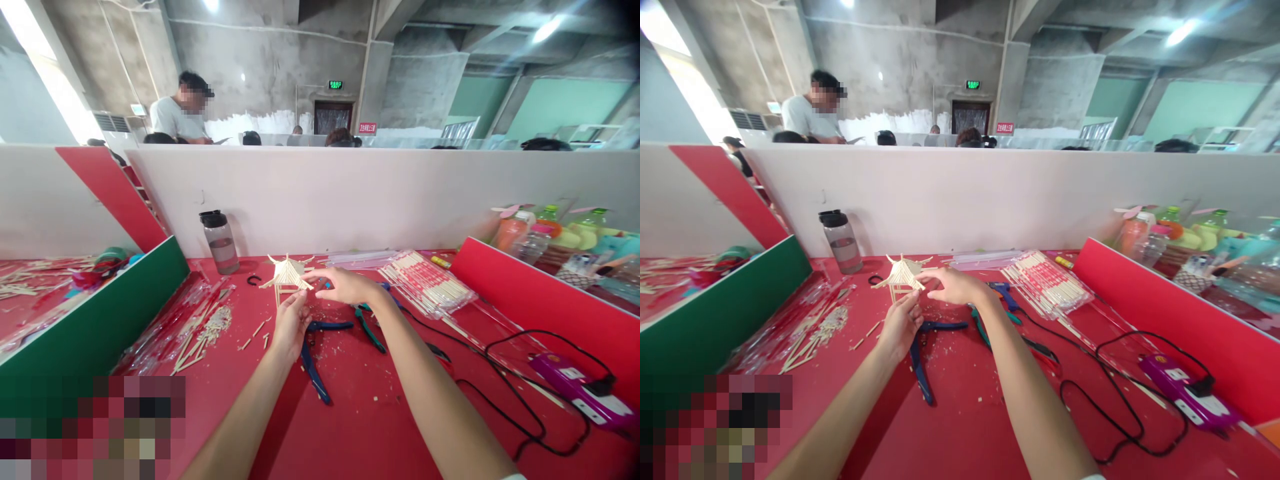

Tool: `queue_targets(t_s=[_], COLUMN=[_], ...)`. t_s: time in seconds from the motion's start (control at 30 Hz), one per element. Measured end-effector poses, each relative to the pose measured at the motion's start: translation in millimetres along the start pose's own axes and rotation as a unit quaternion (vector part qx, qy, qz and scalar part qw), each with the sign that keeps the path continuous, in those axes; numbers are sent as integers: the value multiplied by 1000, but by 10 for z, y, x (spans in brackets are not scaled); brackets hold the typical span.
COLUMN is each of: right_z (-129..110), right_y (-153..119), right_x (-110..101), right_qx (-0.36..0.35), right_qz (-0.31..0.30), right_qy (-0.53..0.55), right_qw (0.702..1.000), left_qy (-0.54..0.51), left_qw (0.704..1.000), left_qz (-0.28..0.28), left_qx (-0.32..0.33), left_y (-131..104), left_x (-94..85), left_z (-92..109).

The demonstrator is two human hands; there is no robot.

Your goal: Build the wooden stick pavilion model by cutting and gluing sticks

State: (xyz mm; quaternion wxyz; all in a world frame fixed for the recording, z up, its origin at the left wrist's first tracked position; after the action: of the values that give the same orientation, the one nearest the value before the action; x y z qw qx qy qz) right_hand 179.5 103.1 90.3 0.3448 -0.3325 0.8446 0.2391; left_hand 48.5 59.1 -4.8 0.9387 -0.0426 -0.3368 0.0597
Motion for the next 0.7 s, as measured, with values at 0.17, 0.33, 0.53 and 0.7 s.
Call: queue_targets(t_s=[0.17, 0.33, 0.53, 0.7], right_z=[20, -18, -66, -56], right_y=[12, 4, -13, -10], right_x=[5, 1, -17, -19], right_qx=[-2, 5, 13, 13], right_qz=[1, -2, -5, -11], right_qy=[0, -3, -8, -10], right_qw=[1000, 1000, 1000, 1000], left_qy=[13, 9, 4, 0], left_qw=[1000, 1000, 1000, 1000], left_qz=[-4, -4, -6, -9], left_qx=[1, 1, 6, 7], left_y=[4, -2, -1, -4], left_x=[8, 22, 22, 23], left_z=[-2, 0, 12, 14])
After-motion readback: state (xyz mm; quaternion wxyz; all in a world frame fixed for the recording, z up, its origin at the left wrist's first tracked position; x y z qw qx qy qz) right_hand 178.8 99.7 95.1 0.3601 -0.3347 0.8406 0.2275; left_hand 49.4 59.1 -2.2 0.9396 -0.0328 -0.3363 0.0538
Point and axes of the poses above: each hand's wrist, its own y-axis towards the middle knuckle, its own x-axis out of the palm, z = x × y, the point moved 4 cm from there along y, towards the middle knuckle, and after that the axes turned 2 degrees about x, right-handed, at the moved point
